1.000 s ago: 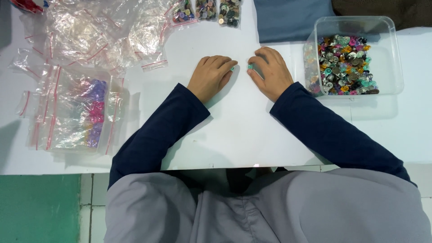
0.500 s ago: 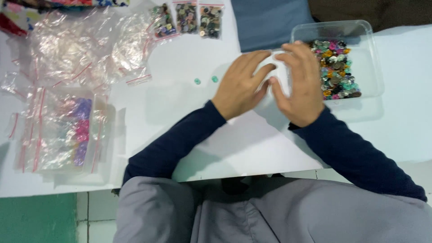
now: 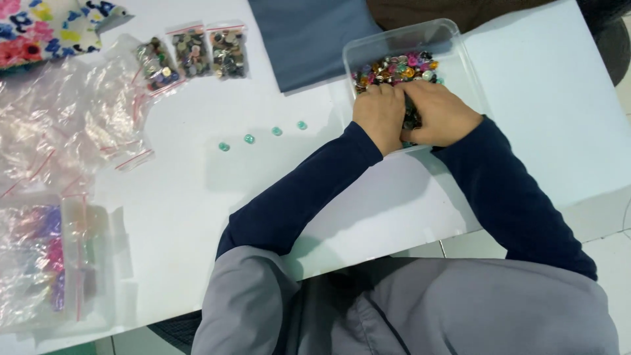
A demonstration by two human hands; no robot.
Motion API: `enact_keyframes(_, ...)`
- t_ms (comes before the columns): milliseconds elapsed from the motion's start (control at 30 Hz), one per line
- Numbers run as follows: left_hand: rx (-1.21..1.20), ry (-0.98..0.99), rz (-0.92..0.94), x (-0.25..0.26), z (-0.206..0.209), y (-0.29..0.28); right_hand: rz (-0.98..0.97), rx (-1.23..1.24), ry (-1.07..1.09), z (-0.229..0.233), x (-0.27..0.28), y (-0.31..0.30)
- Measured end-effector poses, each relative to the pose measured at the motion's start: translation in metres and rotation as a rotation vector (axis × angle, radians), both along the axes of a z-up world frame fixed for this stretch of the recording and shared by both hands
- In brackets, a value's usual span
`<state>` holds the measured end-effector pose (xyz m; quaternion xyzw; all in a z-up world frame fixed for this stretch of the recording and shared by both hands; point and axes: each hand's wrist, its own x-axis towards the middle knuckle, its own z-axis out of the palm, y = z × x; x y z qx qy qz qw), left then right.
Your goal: Sorting small colorful buttons from a container and placing them into plastic bags
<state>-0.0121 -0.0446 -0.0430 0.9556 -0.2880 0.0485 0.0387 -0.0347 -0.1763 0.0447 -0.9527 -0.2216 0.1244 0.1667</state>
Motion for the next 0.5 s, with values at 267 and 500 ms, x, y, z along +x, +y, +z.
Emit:
enact_keyframes(267,-0.059,-0.276,0.147,0.0,-0.018,-0.006,-0.077,-0.008,0.006,-0.027,0.008,0.002)
enact_keyframes(500,-0.359,0.223,-0.046,0.017,0.028,0.022,-0.12,0.387,0.024,-0.016,0.002,-0.015)
